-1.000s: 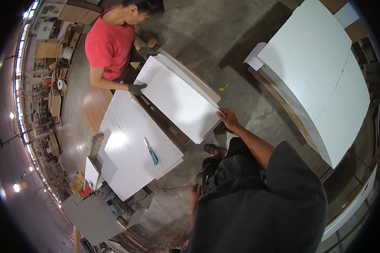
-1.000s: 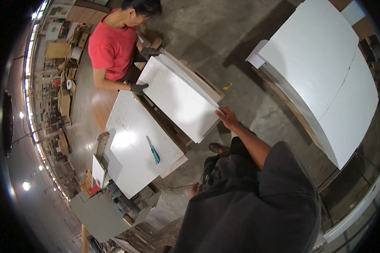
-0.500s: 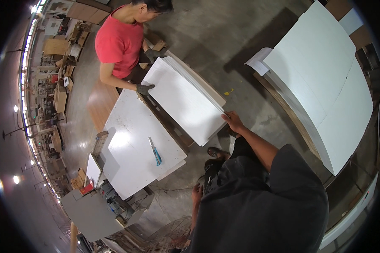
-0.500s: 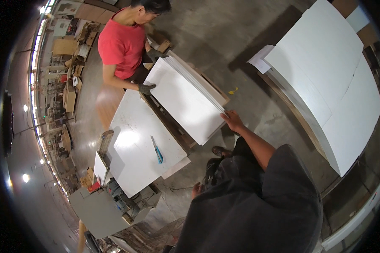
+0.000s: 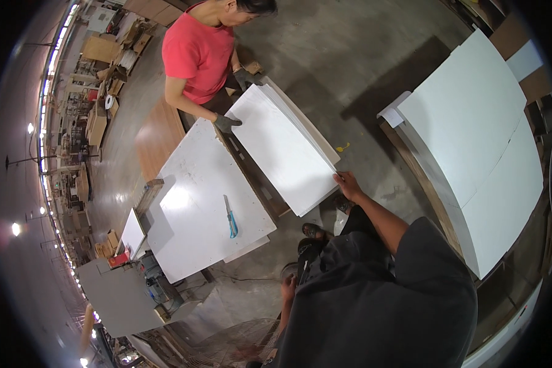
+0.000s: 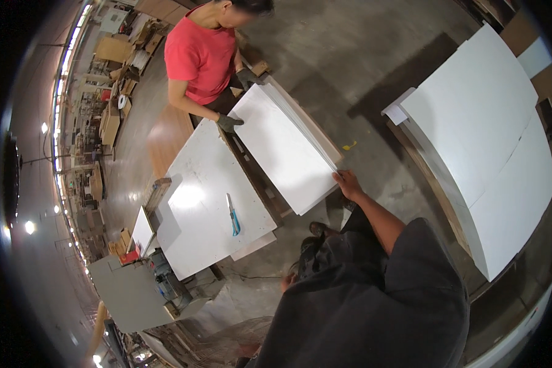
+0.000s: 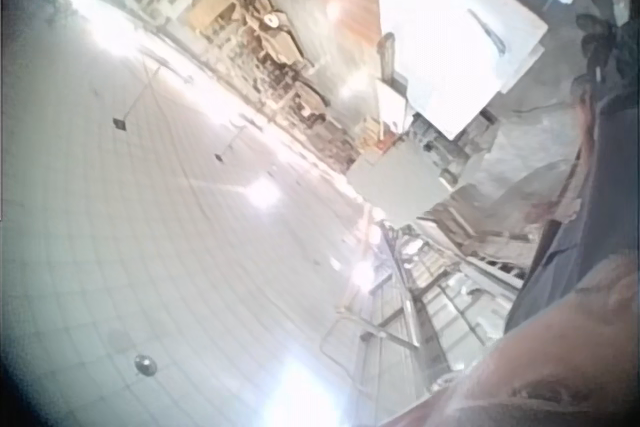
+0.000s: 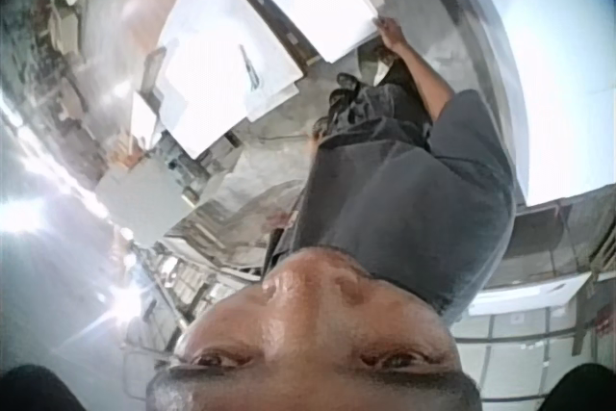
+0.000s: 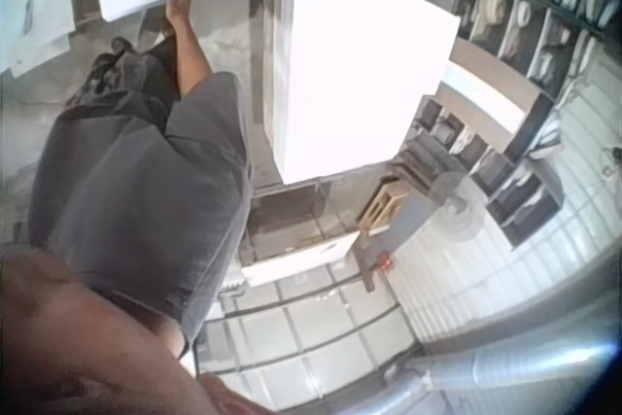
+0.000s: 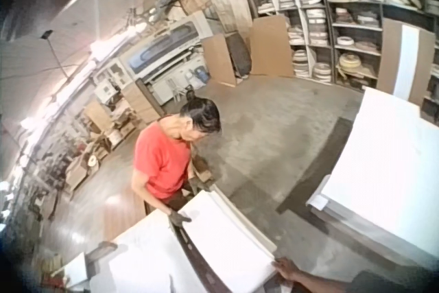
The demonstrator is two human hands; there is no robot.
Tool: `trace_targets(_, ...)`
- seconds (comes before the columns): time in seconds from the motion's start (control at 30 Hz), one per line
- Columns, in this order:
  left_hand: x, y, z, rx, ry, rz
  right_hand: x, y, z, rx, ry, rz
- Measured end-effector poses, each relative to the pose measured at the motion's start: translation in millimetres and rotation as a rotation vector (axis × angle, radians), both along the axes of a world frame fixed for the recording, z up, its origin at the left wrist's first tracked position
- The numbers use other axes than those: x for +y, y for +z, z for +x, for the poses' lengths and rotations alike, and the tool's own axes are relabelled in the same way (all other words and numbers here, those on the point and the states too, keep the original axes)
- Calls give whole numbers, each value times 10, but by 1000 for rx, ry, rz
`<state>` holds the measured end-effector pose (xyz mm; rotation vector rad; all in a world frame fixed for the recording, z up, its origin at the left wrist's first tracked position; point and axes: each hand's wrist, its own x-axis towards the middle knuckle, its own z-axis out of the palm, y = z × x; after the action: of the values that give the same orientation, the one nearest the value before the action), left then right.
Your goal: Trimming the excess material from the edges of white laminated boards using a utility knife.
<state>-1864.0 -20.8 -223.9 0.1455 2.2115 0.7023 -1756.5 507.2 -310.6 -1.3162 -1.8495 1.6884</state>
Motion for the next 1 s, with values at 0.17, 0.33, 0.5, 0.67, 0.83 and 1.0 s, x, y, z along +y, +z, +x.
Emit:
trace_targets(0.17, -195, -160, 93, 28, 1, -96, 22, 32, 3, -8, 36, 17)
trace_targets(0.33, -57, 12, 234, -11, 70, -25, 32, -78, 28, -4, 29, 49)
trace_targets(0.5, -63, 28, 311, 2, 130, -8, 32, -78, -38, -10, 30, 34)
trace_targets(0.67, -19, 41, 396, -17, 163, 61, 126, -199, 35, -33, 96, 37)
trace_targets(0.83, 114, 206, 488, 25, 160, -11, 79, -148, 34, -21, 91, 84)
trace_targets(1.0, -86, 19, 514, 76, 118, -5, 109, -70, -18, -55, 126, 43)
